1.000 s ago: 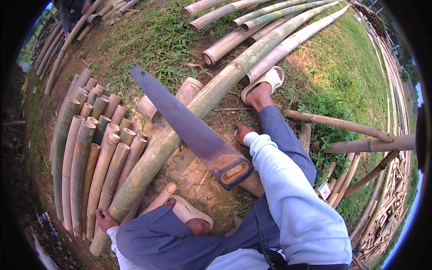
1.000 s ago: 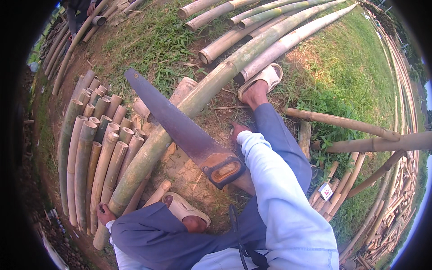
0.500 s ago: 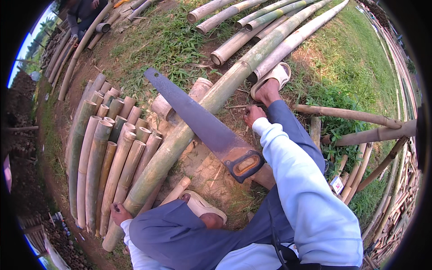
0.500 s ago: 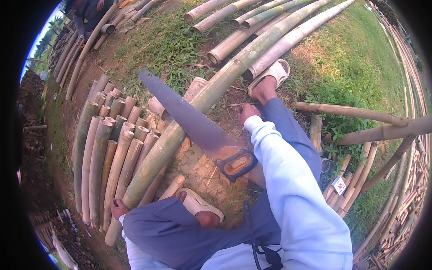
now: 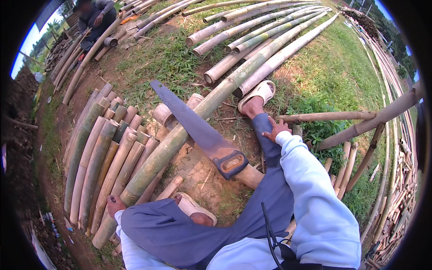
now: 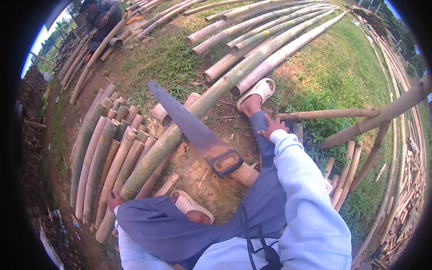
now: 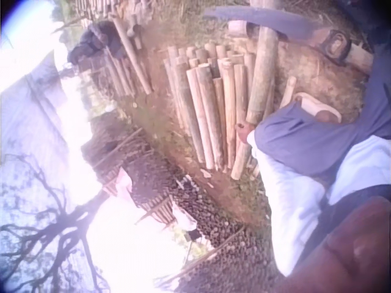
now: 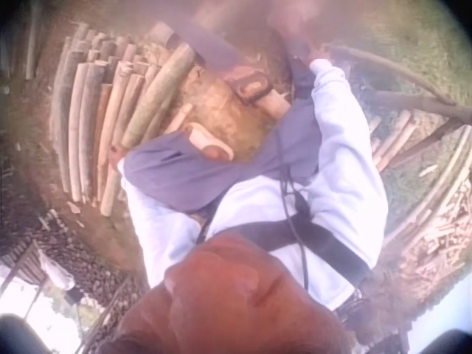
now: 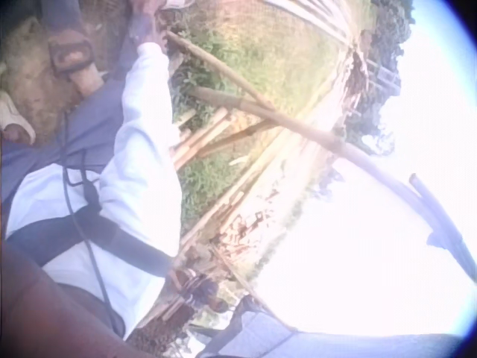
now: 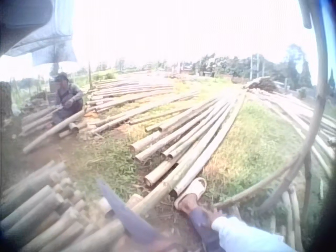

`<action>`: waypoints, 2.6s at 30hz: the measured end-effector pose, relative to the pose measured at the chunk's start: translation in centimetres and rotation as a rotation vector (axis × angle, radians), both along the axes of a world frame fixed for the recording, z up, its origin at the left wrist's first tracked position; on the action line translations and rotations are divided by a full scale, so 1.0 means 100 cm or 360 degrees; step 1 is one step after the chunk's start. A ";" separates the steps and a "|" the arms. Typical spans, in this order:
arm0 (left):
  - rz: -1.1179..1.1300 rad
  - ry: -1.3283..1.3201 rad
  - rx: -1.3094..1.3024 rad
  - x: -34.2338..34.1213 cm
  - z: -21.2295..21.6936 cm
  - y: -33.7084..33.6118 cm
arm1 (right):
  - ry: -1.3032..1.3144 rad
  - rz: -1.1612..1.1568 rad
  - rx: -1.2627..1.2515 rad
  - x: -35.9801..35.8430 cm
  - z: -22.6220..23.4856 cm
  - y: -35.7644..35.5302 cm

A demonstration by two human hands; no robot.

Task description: The person sits on the ground and uses a hand saw to cut a bamboo pole resting on a wooden block. They repeatedly position the saw, cut through the bamboo, and adjust the pole to continue cutting.

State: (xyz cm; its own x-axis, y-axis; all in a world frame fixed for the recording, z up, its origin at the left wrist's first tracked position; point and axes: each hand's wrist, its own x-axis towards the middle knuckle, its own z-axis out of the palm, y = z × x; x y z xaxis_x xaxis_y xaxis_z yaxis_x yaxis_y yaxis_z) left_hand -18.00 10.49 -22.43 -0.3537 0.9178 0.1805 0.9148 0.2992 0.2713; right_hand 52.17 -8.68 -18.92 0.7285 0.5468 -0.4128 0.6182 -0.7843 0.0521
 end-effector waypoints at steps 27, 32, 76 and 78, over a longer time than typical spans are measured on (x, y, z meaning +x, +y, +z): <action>-0.0053 -0.0030 -0.0014 0.012 0.006 0.000 | 0.0504 -0.0094 0.0222 0.028 -0.037 -0.073; -0.0068 -0.0041 -0.0016 0.014 0.005 0.003 | 0.0380 -0.0043 0.0028 0.025 -0.035 -0.068; -0.0045 -0.0135 -0.0015 0.007 0.002 0.002 | 0.0399 0.0516 0.2370 -0.065 0.180 0.056; -0.0059 -0.0142 -0.0043 0.009 0.000 0.001 | 0.0417 0.0447 0.2405 -0.068 0.181 0.050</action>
